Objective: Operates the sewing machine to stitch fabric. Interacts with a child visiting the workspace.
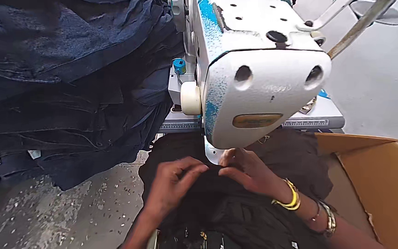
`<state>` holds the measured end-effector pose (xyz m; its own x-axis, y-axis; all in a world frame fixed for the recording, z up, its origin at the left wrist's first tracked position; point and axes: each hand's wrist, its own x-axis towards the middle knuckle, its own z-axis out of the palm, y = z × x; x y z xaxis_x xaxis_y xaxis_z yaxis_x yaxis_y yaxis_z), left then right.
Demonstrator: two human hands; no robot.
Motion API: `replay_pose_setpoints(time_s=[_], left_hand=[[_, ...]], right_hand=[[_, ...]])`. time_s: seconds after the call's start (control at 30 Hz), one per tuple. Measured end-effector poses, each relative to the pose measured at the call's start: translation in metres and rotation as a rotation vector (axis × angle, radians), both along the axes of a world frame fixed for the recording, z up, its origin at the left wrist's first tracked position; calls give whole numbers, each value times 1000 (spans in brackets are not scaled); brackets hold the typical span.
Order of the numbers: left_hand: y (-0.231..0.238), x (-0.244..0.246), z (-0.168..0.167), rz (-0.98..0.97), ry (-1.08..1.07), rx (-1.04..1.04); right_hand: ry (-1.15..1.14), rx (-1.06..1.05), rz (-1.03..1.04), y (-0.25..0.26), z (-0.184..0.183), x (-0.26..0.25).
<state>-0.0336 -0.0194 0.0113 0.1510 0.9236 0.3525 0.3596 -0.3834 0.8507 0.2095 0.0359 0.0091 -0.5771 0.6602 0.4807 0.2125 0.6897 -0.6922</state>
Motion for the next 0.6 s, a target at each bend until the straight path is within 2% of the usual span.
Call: replay_pose_setpoints(time_s=[0.13, 0.2, 0.3, 0.37, 0.47, 0.6], left_hand=[[16, -61, -16, 321, 148, -197], [21, -74, -31, 385, 199, -254], [22, -79, -45, 411, 218, -275], [22, -74, -49, 411, 233, -272], [28, -64, -39, 409, 254, -225], [37, -50, -29, 351, 255, -149]], right_hand=[[-64, -158, -308, 15, -4, 7], [-108, -270, -391, 25, -2, -2], [-144, -309, -498, 27, 0, -16], [-109, -280, -463, 26, -2, -14], [-50, -283, -372, 30, -3, 7], [-140, -271, -465, 30, -3, 32]])
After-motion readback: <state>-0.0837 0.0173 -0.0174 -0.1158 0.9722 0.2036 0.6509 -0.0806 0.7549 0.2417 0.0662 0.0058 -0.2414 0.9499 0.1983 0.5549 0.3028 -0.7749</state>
